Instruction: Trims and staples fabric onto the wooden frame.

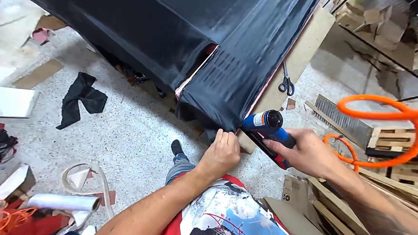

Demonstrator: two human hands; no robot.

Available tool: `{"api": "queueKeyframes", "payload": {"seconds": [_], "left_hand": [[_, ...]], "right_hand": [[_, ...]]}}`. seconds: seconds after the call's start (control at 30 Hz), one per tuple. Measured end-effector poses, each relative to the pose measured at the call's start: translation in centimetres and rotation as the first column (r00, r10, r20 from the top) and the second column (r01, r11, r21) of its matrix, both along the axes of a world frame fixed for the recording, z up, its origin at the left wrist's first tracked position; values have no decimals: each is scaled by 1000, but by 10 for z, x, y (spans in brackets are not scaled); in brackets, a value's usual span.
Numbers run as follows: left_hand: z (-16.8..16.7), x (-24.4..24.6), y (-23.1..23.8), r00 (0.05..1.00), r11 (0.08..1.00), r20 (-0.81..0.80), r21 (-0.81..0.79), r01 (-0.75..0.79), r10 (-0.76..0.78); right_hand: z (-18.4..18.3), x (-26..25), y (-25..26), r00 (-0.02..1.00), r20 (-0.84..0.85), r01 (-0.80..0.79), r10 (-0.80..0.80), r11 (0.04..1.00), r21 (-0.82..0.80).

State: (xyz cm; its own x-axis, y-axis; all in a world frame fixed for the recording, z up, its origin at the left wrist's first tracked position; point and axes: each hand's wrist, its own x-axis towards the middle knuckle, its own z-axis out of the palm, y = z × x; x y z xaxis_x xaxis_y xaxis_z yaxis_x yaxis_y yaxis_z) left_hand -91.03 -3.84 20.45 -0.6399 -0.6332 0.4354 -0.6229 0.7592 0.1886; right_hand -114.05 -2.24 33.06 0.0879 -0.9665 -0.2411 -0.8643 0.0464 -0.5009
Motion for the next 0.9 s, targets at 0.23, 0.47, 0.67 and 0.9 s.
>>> {"api": "queueKeyframes", "payload": {"seconds": [0.23,0.47,0.67,0.9], "left_hand": [[-10,7,3,993,999,-121,44,10,-5],[15,108,-74,522,559,-346,759,-333,780],[30,131,-125,624,395,-139,871,-292,769],[24,170,-153,796,250,-181,967,39,578]], "right_hand": [[1,5,7,994,-93,-58,62,997,47],[14,6,11,998,49,32,-32,999,3],[22,71,-45,996,90,-13,14,1000,-11],[19,117,-114,994,59,-89,92,995,-43]]}}
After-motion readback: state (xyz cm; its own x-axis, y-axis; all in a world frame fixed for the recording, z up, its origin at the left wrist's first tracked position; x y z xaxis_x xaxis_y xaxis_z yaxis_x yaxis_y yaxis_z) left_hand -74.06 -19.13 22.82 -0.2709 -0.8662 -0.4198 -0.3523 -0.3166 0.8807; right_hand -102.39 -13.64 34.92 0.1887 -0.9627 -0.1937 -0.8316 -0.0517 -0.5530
